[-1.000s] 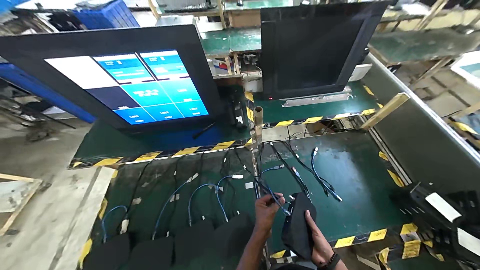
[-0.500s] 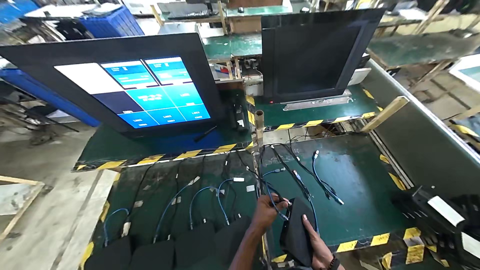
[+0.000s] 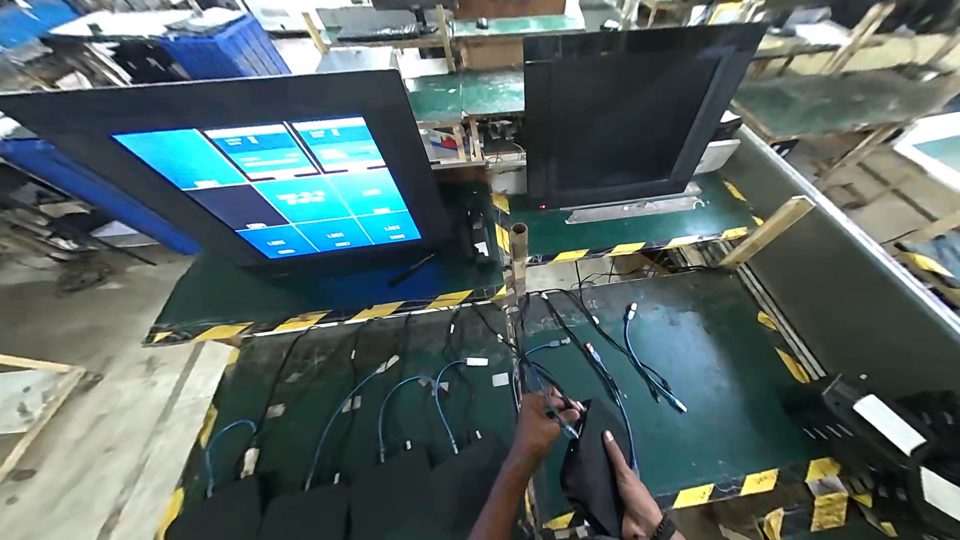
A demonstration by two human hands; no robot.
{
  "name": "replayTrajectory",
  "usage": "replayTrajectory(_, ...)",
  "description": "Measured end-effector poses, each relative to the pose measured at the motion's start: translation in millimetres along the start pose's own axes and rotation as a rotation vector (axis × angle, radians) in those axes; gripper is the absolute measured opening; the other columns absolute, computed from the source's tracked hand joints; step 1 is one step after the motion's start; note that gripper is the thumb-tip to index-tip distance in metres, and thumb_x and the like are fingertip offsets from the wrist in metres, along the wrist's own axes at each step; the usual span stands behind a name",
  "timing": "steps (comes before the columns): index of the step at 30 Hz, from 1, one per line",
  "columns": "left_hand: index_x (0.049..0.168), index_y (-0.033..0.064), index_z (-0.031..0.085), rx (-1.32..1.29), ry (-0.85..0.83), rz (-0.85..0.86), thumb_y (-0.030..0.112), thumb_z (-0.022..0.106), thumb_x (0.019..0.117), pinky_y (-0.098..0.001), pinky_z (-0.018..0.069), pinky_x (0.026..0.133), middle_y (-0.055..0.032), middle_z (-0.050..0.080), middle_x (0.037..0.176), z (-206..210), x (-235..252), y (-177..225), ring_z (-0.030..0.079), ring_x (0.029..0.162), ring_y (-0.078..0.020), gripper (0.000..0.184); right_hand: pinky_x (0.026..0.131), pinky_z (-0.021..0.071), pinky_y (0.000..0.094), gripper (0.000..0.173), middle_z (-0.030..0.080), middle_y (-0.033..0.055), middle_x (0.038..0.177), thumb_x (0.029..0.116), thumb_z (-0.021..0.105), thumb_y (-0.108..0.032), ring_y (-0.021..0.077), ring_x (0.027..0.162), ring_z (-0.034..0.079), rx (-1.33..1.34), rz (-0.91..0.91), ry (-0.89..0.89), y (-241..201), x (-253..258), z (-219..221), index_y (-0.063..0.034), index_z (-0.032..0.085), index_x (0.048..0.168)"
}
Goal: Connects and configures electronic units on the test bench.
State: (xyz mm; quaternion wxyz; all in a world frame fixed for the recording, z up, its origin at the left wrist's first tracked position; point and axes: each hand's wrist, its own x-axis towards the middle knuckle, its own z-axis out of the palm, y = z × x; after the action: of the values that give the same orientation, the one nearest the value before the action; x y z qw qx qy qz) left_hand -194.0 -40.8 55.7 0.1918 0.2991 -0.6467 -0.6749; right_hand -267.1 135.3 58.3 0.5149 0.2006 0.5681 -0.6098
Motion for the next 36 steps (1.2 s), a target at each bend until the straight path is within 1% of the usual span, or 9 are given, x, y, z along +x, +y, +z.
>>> replayTrajectory(4, 0.090, 0.0032, 0.078, 0.004, -0.032, -0.156, 0.014, 0.079, 0.0870, -0.0300, 0.0577, 0.089, -0.0046, 0.076, 0.096, -3, -4, -2, 0.070, 0.093, -0.0101, 0.011, 0.086, 0.0621, 0.0512, 0.053, 0.073, 0.0195, 0.111, 0.1039, 0.055, -0.047, 0.0305, 0.100, 0.073, 0.000, -0.094, -0.033, -4, 12, -14, -0.0047, 0.057, 0.136)
replayTrajectory(6, 0.105, -0.0023, 0.075, -0.145, 0.070, -0.278, 0.008, 0.074, 0.0922, -0.0335, 0.0619, 0.083, -0.0112, 0.076, 0.098, -7, -17, -5, 0.073, 0.088, -0.0170, 0.016, 0.084, 0.0630, 0.0496, 0.051, 0.073, 0.0194, 0.110, 0.1044, 0.056, -0.044, 0.0297, 0.098, 0.074, 0.021, -0.168, 0.011, -7, 14, -13, -0.0039, 0.056, 0.136)
replayTrajectory(8, 0.107, -0.0047, 0.074, -0.263, 0.143, -0.332, 0.005, 0.073, 0.0933, -0.0341, 0.0635, 0.080, -0.0139, 0.076, 0.096, -10, -26, -6, 0.074, 0.085, -0.0202, 0.016, 0.080, 0.0637, 0.0470, 0.049, 0.074, 0.0181, 0.106, 0.1046, 0.056, -0.042, 0.0278, 0.093, 0.074, 0.067, -0.218, 0.066, -12, 17, -10, -0.0041, 0.057, 0.135)
replayTrajectory(15, 0.091, 0.0005, 0.076, -0.058, -0.007, -0.320, 0.010, 0.079, 0.0884, -0.0318, 0.0623, 0.076, -0.0071, 0.075, 0.083, -12, -29, 9, 0.072, 0.075, -0.0147, 0.010, 0.076, 0.0646, 0.0464, 0.045, 0.074, 0.0191, 0.100, 0.1036, 0.060, -0.037, 0.0280, 0.087, 0.075, 0.054, -0.259, 0.097, -8, 22, -4, -0.0005, 0.058, 0.131)
replayTrajectory(18, 0.090, 0.0072, 0.076, 0.240, -0.129, -0.310, 0.025, 0.075, 0.0905, -0.0339, 0.0586, 0.076, -0.0020, 0.072, 0.082, -27, -22, 11, 0.068, 0.075, -0.0120, 0.018, 0.074, 0.0650, 0.0463, 0.044, 0.074, 0.0192, 0.098, 0.1031, 0.062, -0.034, 0.0278, 0.084, 0.075, 0.017, -0.299, 0.105, -11, 19, -2, 0.0014, 0.059, 0.129)
replayTrajectory(24, 0.094, 0.0070, 0.075, 0.437, -0.218, -0.347, 0.028, 0.076, 0.0901, -0.0364, 0.0561, 0.080, -0.0037, 0.071, 0.088, -34, -14, 33, 0.067, 0.082, -0.0137, 0.022, 0.071, 0.0653, 0.0449, 0.040, 0.075, 0.0193, 0.093, 0.1017, 0.065, -0.029, 0.0275, 0.079, 0.075, -0.006, -0.348, 0.107, -15, 18, 2, 0.0033, 0.061, 0.124)
replayTrajectory(31, 0.086, 0.0012, 0.070, 0.408, -0.184, -0.366, 0.030, 0.076, 0.0893, -0.0412, 0.0536, 0.077, -0.0088, 0.065, 0.081, -17, -12, 12, 0.063, 0.077, -0.0191, 0.030, 0.069, 0.0647, 0.0420, 0.039, 0.075, 0.0151, 0.088, 0.0960, 0.073, -0.029, 0.0237, 0.074, 0.075, -0.071, -0.403, 0.299, -11, 7, 16, 0.0020, 0.065, 0.118)
replayTrajectory(34, 0.085, 0.0018, 0.071, 0.292, -0.187, -0.362, 0.029, 0.077, 0.0890, -0.0355, 0.0530, 0.072, -0.0053, 0.065, 0.077, -16, -17, -3, 0.061, 0.071, -0.0141, 0.028, 0.072, 0.0649, 0.0445, 0.042, 0.075, 0.0168, 0.093, 0.0986, 0.069, -0.030, 0.0255, 0.079, 0.075, -0.037, -0.361, 0.233, -4, 15, 4, 0.0018, 0.061, 0.125)
replayTrajectory(36, 0.093, -0.0002, 0.069, 0.141, -0.171, -0.377, 0.025, 0.072, 0.0936, -0.0347, 0.0539, 0.074, -0.0073, 0.065, 0.084, -14, -35, -21, 0.062, 0.076, -0.0145, 0.026, 0.079, 0.0641, 0.0464, 0.046, 0.075, 0.0179, 0.102, 0.1004, 0.066, -0.032, 0.0270, 0.089, 0.075, -0.065, -0.281, 0.139, 5, 25, -15, -0.0001, 0.057, 0.133)
